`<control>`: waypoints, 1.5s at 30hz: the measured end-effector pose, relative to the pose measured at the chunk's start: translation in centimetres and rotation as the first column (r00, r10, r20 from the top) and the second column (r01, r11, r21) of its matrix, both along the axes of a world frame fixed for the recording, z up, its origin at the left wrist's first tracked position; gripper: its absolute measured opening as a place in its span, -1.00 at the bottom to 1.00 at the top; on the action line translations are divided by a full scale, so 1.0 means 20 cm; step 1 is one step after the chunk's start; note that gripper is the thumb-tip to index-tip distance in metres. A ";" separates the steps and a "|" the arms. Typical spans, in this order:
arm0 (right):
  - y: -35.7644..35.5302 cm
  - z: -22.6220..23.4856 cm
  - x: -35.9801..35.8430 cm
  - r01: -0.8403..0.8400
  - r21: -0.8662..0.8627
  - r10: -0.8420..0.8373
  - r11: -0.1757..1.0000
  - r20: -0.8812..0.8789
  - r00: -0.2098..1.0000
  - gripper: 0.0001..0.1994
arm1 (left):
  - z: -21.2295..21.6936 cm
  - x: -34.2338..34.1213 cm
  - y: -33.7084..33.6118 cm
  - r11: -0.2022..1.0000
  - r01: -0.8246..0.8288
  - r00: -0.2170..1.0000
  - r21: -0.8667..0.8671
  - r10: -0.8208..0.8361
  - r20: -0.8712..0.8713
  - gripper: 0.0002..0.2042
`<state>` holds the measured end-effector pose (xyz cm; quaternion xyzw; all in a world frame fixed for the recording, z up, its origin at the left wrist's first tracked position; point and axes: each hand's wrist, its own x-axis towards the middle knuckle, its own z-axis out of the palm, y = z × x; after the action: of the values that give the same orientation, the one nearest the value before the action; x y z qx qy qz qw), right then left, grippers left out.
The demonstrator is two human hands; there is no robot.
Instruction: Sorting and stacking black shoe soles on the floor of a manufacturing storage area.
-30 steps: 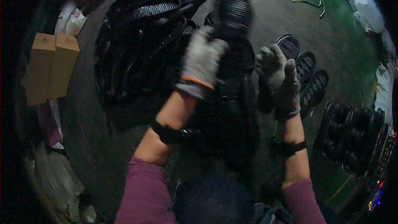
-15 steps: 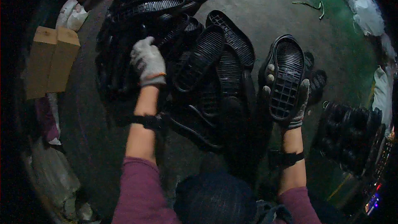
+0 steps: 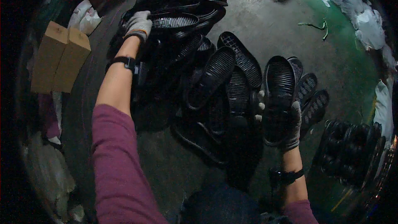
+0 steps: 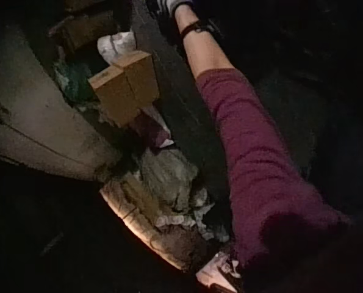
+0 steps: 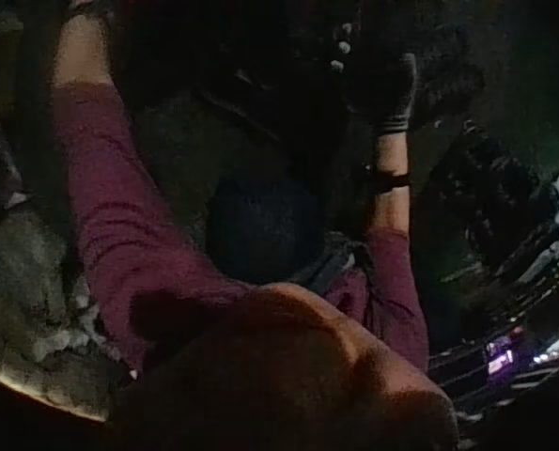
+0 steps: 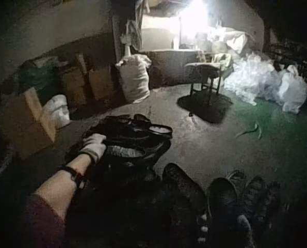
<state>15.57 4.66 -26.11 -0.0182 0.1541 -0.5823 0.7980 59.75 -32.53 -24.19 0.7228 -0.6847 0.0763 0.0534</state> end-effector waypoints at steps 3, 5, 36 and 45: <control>-0.01 0.04 0.01 -0.059 -0.049 0.054 0.997 -0.088 0.995 -0.14 | 0.06 -0.17 -0.04 0.979 -0.042 0.988 0.201 0.011 0.151 -0.50; -0.02 0.04 0.03 -0.054 -0.033 0.051 0.998 -0.082 0.995 -0.15 | 0.17 -0.27 -0.03 0.869 -0.174 0.967 0.464 0.062 0.246 -0.36; -0.20 -0.02 0.26 0.109 0.008 0.088 0.994 -0.651 -0.754 -0.22 | -0.47 -1.48 1.51 0.907 0.351 -0.352 0.233 0.358 -0.865 -0.65; -0.06 0.37 0.02 -0.287 0.279 -0.003 0.917 -0.713 -0.702 -0.44 | -0.36 -1.30 1.38 0.779 0.627 -0.096 0.001 0.078 -0.992 -0.69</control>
<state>15.88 3.56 -18.79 -0.6256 0.7288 -0.0660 0.2703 33.68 -4.93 -31.40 0.3680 -0.5680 -0.6457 0.3537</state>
